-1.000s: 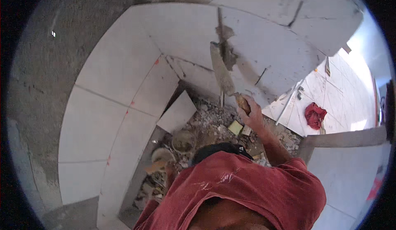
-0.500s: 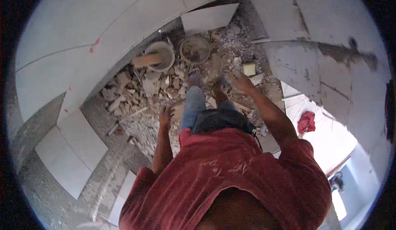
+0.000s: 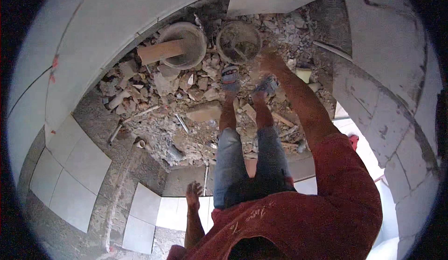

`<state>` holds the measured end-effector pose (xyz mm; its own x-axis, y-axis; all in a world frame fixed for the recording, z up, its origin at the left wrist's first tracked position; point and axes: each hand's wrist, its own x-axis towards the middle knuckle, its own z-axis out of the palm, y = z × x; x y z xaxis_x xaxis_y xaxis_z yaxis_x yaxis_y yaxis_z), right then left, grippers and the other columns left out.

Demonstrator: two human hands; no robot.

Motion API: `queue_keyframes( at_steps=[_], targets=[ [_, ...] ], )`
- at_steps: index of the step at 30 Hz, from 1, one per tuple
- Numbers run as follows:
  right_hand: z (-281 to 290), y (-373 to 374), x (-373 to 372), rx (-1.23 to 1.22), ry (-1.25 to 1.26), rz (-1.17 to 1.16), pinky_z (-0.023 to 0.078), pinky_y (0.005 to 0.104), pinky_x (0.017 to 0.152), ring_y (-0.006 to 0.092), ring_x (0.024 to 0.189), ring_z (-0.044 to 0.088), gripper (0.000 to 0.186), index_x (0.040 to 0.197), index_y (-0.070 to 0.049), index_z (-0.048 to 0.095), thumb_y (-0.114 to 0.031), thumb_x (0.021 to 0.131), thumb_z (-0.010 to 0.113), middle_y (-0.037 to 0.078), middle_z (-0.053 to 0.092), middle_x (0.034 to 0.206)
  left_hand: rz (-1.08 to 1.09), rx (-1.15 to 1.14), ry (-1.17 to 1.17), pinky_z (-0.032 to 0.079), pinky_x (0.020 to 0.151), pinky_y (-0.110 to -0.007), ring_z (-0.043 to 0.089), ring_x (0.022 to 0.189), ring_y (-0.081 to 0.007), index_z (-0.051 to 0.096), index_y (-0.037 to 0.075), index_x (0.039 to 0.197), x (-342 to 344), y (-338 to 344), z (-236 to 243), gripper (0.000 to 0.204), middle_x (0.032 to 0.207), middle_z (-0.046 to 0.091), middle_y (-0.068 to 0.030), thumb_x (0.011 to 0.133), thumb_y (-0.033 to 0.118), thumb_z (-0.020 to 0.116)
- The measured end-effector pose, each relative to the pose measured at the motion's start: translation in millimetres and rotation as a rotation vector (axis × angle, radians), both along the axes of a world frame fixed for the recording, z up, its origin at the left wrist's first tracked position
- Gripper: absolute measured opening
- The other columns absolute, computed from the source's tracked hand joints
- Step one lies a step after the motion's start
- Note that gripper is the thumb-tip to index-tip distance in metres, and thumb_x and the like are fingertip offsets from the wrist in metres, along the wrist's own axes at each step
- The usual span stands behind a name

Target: Applying grout or mortar to a wall gap between tiles using a trowel and smoothing it by hand.

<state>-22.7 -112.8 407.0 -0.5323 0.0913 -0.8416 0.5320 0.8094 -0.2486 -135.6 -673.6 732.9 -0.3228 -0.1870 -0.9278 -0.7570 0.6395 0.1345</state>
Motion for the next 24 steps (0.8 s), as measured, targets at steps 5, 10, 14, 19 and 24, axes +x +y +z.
queue_keyframes(
  at_steps=[5,10,14,19,24],
  targets=[
    [17,5,-74,-0.066,-0.213,0.346,0.046,0.0404,0.086,0.0289,0.100,0.054,0.035,0.099,-0.002,0.060,-0.031,0.088,0.044,0.015,0.056,0.108,-0.040,-0.092,-0.099,0.045,0.073,-0.034,0.057,0.087,-0.0197,0.048,0.011,0.114,4,20,7,0.036,0.100,0.057,-0.0066,0.086,0.034,0.053],
    [-50,6,-58,-0.196,-0.123,-0.027,0.047,0.0440,0.080,0.0285,0.090,0.056,0.030,0.105,-0.002,0.057,-0.024,0.090,0.043,0.015,0.058,0.100,0.005,-0.092,-0.103,0.045,0.070,-0.032,0.058,0.087,-0.0189,0.048,0.009,0.113,1,13,11,0.041,0.098,0.058,-0.0064,0.084,0.037,0.056],
    [-142,33,48,-0.530,0.149,-1.002,0.048,0.0453,0.078,0.0266,0.086,0.056,0.037,0.117,-0.003,0.050,-0.027,0.090,0.044,0.014,0.058,0.098,-0.091,-0.070,-0.139,0.044,0.072,-0.032,0.057,0.087,-0.0197,0.048,0.008,0.113,-21,33,-8,0.041,0.102,0.057,-0.0084,0.085,0.037,0.055],
    [32,55,28,-0.736,-0.175,-0.950,0.051,0.0391,0.075,0.0247,0.080,0.061,0.052,0.126,-0.007,0.042,-0.039,0.086,0.050,0.015,0.061,0.100,-0.166,0.112,-0.045,0.043,0.076,-0.035,0.055,0.091,-0.0206,0.046,0.008,0.115,-44,39,-2,0.040,0.104,0.056,-0.0093,0.087,0.037,0.050],
    [235,21,109,-0.639,0.331,-1.299,0.046,0.0394,0.085,0.0242,0.093,0.057,0.048,0.122,-0.009,0.047,-0.038,0.085,0.052,0.014,0.057,0.110,-0.287,0.263,-0.067,0.043,0.076,-0.035,0.055,0.092,-0.0217,0.041,0.009,0.120,-102,73,-37,0.043,0.106,0.055,-0.0073,0.087,0.035,0.050]
  ],
)
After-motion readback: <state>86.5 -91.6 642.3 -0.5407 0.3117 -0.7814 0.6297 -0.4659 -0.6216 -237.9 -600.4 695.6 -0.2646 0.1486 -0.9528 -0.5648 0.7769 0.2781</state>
